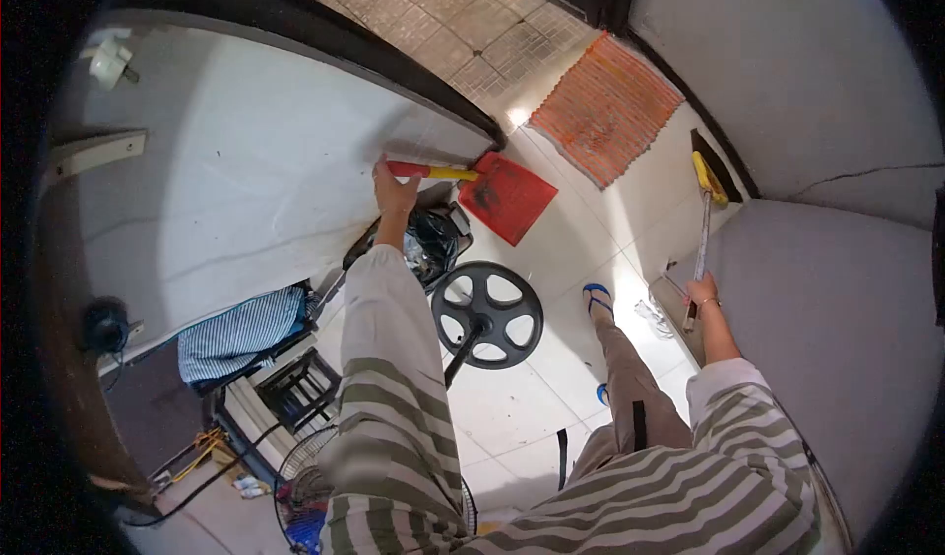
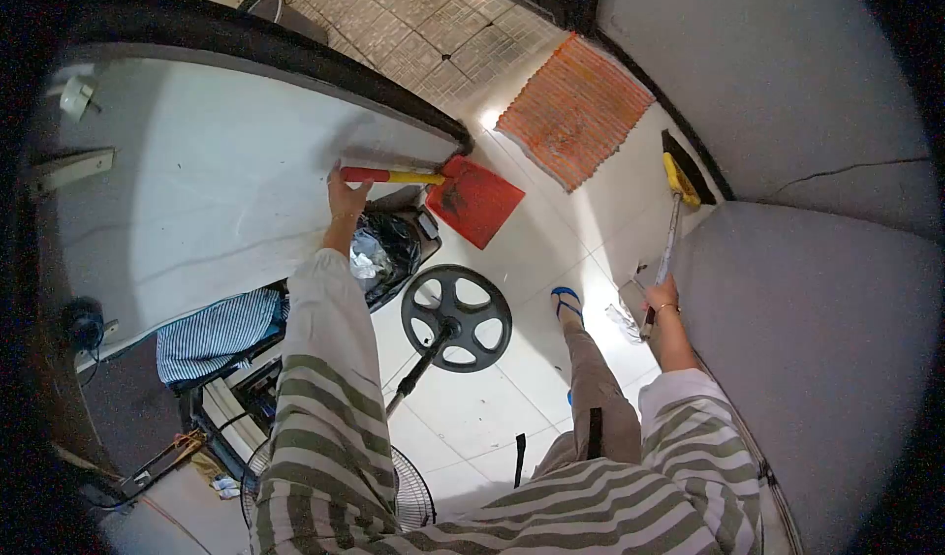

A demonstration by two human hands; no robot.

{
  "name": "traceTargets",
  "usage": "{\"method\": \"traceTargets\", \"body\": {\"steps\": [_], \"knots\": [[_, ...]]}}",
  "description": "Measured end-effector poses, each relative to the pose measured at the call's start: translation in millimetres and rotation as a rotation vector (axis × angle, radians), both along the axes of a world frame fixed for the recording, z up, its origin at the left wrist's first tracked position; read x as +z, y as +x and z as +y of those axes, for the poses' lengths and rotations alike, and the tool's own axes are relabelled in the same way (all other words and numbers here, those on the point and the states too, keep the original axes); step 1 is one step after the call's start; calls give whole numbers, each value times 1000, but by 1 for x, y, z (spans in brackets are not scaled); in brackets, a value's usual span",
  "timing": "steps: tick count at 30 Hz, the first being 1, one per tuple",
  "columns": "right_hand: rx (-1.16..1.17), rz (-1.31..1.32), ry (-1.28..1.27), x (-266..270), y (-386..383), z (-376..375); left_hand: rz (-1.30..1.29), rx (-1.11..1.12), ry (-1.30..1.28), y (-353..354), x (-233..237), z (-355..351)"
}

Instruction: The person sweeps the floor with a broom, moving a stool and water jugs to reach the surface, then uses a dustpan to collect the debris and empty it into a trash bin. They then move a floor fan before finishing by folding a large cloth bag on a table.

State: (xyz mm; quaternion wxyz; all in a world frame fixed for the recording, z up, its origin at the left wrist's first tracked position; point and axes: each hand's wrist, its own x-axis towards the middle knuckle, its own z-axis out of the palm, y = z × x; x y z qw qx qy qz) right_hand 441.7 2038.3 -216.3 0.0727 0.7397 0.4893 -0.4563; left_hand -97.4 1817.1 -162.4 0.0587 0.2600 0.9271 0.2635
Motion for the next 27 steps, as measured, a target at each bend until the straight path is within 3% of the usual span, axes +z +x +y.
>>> {"method": "traceTargets", "body": {"steps": [3, 9, 11, 13, 15, 16, 18, 19, 21, 23, 24, 27], "knots": [[6, -55, -49, -11, 2, 7, 157, -46, -338, -2, -2, 9], [215, -156, 35, -22, 9, 2, 349, -24, -474, -21, 4, 4], [316, -191, -1, -10, 11, -10, 132, -52, -460, -35, -22, -21], [570, -304, 111, 7, 20, -43, 17, -122, -334, -30, -28, -27], [635, -193, 174, 36, 30, -86, -2, -243, -114, -6, -12, -32], [597, -263, -137, 36, 38, -104, -91, -199, 19, 4, -10, -36], [765, -184, -53, 74, 35, -133, -202, -98, 172, 28, -13, -51], [635, -50, -167, 77, 43, -144, -254, -46, 250, 45, -10, -57], [352, 47, -425, 140, 8, -133, -105, 14, 130, 101, 33, -56], [287, 182, -387, 179, -3, -123, -98, 114, 141, 145, 36, -89], [360, 122, -378, 196, -12, -120, -89, 208, 156, 172, 39, -104], [753, 158, 20, 166, -3, -138, -154, 394, 152, 263, 66, -144]]}}
